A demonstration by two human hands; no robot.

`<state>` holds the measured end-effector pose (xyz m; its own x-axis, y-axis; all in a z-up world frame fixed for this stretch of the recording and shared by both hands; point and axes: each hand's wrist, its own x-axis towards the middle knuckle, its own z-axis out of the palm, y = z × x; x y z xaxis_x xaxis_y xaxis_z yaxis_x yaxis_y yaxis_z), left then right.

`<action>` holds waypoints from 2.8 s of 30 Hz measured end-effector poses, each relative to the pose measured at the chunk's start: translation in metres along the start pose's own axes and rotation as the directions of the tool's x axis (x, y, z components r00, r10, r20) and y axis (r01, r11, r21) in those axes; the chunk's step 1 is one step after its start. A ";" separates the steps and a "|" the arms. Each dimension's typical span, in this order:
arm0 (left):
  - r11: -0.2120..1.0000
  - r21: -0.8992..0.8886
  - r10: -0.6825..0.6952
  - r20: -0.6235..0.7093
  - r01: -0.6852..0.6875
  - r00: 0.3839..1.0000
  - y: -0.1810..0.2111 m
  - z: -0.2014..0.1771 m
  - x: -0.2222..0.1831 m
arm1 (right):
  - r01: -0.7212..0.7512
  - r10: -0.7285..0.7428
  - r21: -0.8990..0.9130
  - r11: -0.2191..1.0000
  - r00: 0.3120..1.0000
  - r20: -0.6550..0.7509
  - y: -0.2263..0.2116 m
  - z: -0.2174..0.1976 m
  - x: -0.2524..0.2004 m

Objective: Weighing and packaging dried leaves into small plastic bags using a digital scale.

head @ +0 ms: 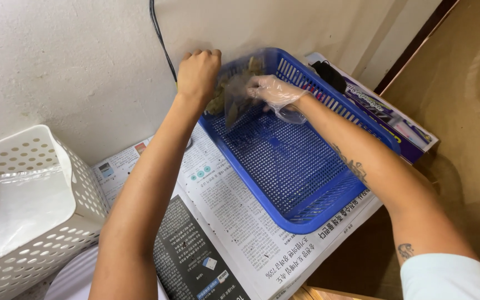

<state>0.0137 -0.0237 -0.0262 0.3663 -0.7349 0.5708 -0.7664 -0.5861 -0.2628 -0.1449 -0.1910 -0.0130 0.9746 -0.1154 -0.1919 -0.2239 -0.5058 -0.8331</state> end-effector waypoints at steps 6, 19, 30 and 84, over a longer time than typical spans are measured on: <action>0.999 0.052 -0.013 -0.058 0.016 0.998 -0.004 0.007 0.002 | 0.066 -0.072 -0.127 0.990 0.996 -0.044 -0.008 -0.013 0.002; 0.981 0.170 0.113 -0.109 -0.093 0.988 0.007 -0.021 -0.014 | 0.081 -0.110 -0.214 0.973 0.986 -0.128 0.009 -0.029 0.017; 0.956 0.177 0.282 -0.316 -0.235 0.906 0.042 -0.053 -0.006 | 0.233 -0.212 0.019 0.972 0.913 -0.348 0.015 -0.067 0.001; 0.982 -0.062 0.179 -0.025 -0.180 0.984 0.041 -0.083 -0.078 | -0.176 -0.138 -0.774 0.608 0.937 -0.322 0.031 -0.025 0.018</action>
<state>-0.0900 0.0384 -0.0167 0.2104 -0.8191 0.5337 -0.8508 -0.4223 -0.3127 -0.1340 -0.2299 -0.0293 0.9442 -0.3133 0.1020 -0.3073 -0.9490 -0.0705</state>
